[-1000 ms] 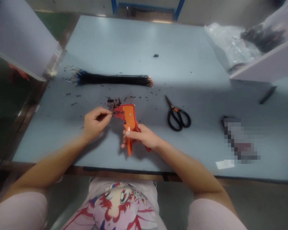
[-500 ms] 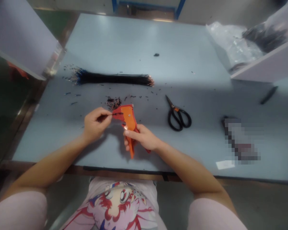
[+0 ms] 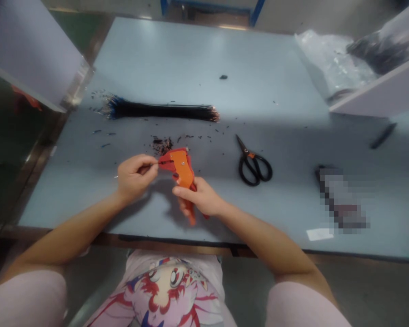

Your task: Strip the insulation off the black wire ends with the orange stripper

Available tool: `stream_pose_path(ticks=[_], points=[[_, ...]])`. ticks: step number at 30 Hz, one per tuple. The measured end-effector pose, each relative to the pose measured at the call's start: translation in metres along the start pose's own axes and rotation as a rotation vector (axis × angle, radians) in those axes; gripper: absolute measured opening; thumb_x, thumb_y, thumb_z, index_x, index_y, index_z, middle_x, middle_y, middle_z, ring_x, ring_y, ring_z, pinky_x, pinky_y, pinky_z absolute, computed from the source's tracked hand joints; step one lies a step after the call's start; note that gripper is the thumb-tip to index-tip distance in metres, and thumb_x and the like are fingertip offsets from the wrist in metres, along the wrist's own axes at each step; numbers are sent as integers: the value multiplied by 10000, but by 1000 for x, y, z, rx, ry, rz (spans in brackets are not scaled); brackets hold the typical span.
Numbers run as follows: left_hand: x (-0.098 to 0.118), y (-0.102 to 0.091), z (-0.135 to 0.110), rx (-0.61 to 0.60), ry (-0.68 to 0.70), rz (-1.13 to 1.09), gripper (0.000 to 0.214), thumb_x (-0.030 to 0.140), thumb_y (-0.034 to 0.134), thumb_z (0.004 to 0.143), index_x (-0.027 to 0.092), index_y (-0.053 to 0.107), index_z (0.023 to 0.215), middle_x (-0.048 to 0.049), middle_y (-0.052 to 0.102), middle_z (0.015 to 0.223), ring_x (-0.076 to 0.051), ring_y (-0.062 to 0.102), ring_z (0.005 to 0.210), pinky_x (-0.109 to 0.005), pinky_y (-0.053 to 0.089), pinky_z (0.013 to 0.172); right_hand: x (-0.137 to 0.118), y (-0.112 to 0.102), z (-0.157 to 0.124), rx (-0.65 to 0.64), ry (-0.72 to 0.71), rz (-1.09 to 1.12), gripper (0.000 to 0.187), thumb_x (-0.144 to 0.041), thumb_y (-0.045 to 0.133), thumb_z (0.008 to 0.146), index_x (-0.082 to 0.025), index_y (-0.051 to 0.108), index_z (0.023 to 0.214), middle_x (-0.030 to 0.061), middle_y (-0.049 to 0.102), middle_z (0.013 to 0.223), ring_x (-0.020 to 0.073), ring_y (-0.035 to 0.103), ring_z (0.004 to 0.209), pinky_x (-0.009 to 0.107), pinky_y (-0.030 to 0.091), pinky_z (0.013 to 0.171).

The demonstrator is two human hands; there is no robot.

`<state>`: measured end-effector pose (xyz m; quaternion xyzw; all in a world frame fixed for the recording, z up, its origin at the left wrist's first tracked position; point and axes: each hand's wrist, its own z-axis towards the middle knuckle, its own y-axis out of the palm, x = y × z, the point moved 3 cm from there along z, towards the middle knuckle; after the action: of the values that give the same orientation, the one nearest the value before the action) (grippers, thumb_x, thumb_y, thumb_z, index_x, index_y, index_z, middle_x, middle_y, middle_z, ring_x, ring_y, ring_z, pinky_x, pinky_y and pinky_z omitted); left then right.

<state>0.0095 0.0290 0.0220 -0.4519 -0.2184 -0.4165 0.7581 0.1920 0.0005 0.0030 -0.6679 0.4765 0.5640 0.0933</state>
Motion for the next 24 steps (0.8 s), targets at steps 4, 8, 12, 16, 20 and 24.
stream_pose_path(ticks=[4, 8, 12, 16, 20, 24], points=[[1, 1, 2, -3, -9, -6, 82, 184, 588, 764, 182, 636, 697, 42, 555, 554, -53, 382, 452, -200, 334, 484, -2, 0, 1, 48, -39, 27, 369, -405, 656, 817, -163, 466, 614, -56, 462, 448, 80, 455, 338, 218, 447, 350], [2, 2, 3, -16, -27, -16, 80, 186, 591, 764, 180, 637, 698, 46, 537, 551, -53, 372, 459, -202, 329, 490, -1, 0, 1, 69, -22, 36, 366, -414, 652, 817, -155, 490, 616, -35, 494, 460, 96, 482, 352, 229, 456, 347], [-1, -3, 4, -4, -89, -45, 63, 174, 600, 746, 178, 645, 702, 51, 511, 543, -49, 354, 456, -203, 310, 477, -7, -13, 0, 161, -2, 88, 372, -423, 665, 803, -159, 485, 613, -28, 497, 458, 97, 479, 350, 244, 478, 364], [-4, -13, 8, 90, -193, -95, 56, 197, 612, 733, 176, 656, 706, 63, 448, 496, -49, 314, 444, -199, 282, 448, -23, -34, -4, 313, -44, 208, 308, -397, 693, 779, -167, 499, 713, -38, 523, 527, 101, 494, 382, 263, 503, 378], [-3, -12, 10, 68, -194, -131, 70, 203, 614, 744, 166, 664, 711, 32, 565, 573, -59, 434, 499, -190, 354, 488, -22, -28, -7, 130, 120, 88, 320, -387, 708, 769, -128, 556, 878, 57, 644, 686, 196, 653, 560, 339, 564, 497], [0, -6, 7, 23, -144, -124, 83, 169, 595, 756, 169, 677, 744, 6, 648, 676, -78, 543, 596, -193, 416, 560, -16, -15, -9, 34, 117, 5, 336, -376, 711, 775, -112, 558, 918, 79, 658, 769, 217, 686, 653, 343, 574, 566]])
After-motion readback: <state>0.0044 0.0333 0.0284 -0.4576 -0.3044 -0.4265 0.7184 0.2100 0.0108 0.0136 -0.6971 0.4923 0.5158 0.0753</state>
